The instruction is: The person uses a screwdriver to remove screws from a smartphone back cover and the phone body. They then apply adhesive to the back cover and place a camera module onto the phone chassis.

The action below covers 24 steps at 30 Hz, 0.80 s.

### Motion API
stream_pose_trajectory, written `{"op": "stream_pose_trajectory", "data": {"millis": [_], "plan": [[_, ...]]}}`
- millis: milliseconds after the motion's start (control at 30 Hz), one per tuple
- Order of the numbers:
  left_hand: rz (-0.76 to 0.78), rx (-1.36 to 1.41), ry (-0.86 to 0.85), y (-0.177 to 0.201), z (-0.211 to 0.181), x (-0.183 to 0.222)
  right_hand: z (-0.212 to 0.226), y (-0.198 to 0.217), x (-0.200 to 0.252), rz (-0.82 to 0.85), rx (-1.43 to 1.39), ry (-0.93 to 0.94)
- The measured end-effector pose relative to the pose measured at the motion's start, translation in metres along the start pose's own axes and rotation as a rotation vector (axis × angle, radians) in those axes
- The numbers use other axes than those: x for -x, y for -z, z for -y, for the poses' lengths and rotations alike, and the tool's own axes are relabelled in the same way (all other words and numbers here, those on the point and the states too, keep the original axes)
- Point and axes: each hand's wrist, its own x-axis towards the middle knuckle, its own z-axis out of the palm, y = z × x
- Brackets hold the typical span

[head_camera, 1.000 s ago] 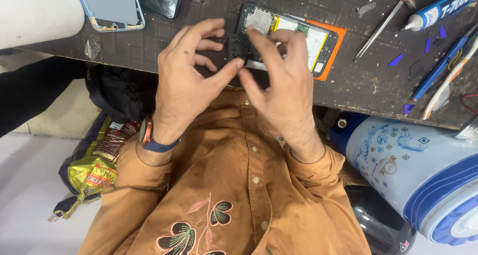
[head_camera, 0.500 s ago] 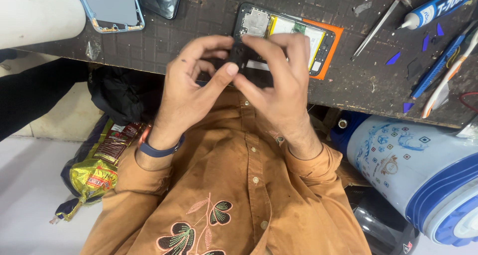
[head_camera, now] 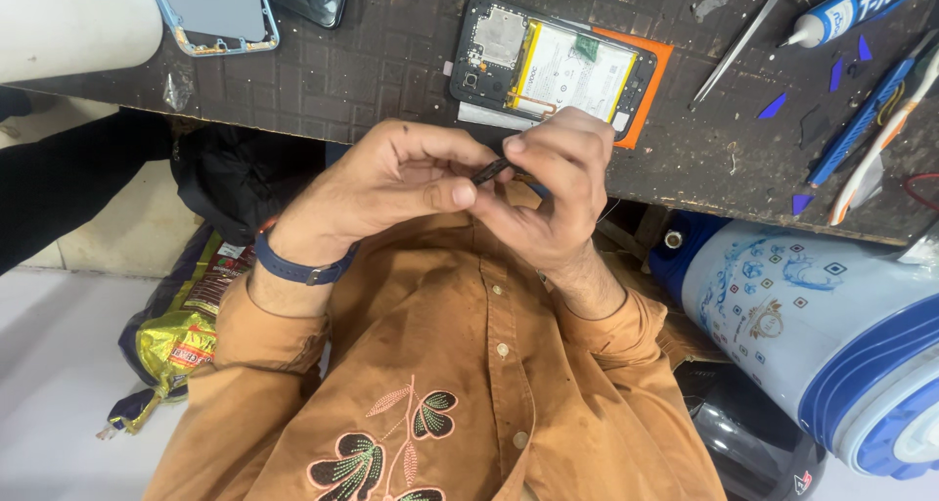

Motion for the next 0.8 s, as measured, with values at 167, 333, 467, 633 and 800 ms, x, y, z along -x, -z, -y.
{"op": "stream_pose_trajectory", "data": {"millis": [167, 333, 467, 633, 800], "plan": [[-0.149, -0.355, -0.154, 0.0, -0.007, -0.001, 0.004, 0.018, -0.007, 0.171, -0.031, -0.067], [-0.193, -0.838, -0.238, -0.005, -0.035, 0.002, -0.003, 0.031, -0.011, 0.303, -0.053, -0.078], [-0.231, -1.157, -0.363, -0.011, -0.047, -0.002, -0.005, 0.033, -0.019, 0.333, 0.029, -0.111], [-0.341, -1.39, -0.407, -0.011, -0.043, -0.009, -0.006, 0.028, -0.03, 0.46, 0.307, -0.092], [-0.493, -1.33, -0.475, -0.01, -0.038, -0.009, -0.017, 0.014, -0.033, 0.389, 0.377, -0.122]]}}
